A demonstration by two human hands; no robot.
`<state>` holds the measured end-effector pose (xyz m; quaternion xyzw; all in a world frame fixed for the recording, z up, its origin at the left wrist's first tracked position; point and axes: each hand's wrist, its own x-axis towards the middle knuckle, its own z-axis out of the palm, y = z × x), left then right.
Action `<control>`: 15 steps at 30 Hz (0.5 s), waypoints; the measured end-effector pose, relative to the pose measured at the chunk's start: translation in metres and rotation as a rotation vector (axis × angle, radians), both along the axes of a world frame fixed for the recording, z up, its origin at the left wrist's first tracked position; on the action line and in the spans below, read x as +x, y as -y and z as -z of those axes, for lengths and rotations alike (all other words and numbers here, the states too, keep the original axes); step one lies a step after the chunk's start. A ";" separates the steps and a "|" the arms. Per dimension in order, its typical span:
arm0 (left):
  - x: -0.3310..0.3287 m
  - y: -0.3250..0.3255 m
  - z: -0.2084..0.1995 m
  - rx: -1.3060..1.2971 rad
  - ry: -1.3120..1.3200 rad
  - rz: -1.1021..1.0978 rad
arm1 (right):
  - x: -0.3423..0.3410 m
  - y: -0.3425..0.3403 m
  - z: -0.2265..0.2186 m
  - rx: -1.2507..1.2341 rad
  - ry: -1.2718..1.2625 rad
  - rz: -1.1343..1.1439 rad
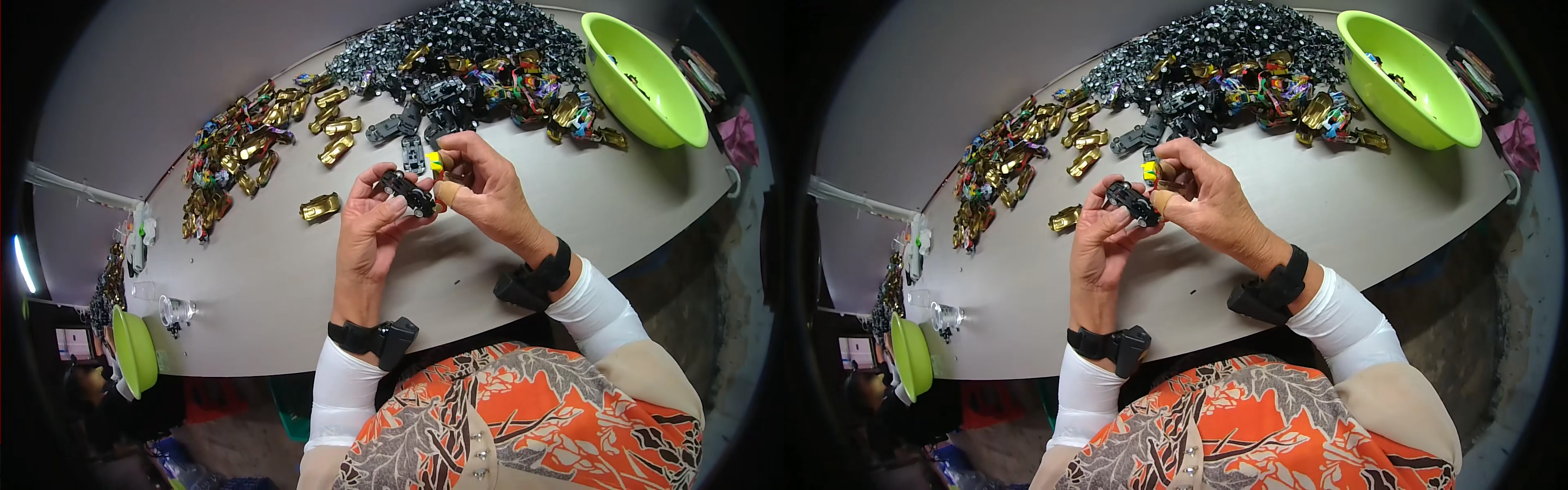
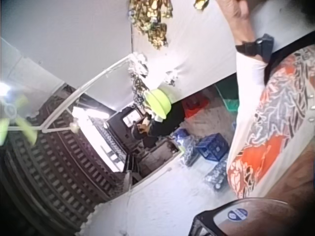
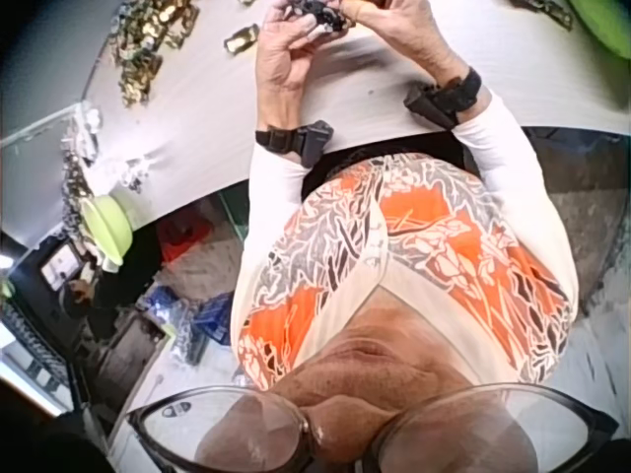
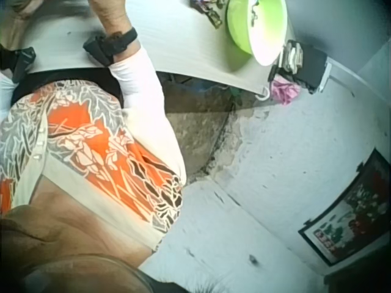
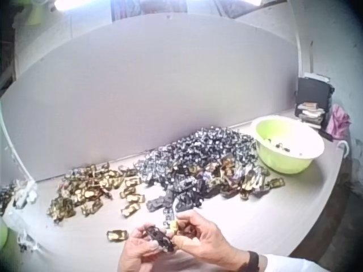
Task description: The person sits at a table and assembles small toy cars by hand. They pick up black chassis and colorful car bodies from piles on the table, fit the bodies onto the chassis, and place the completed units back on the table. The process is repeated continuously throughout the clip.
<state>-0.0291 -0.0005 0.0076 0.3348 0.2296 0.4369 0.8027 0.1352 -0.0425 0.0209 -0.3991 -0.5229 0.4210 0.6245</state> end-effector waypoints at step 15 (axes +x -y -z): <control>0.003 0.005 -0.007 0.069 -0.060 0.028 | -0.002 0.004 0.000 0.095 0.349 0.066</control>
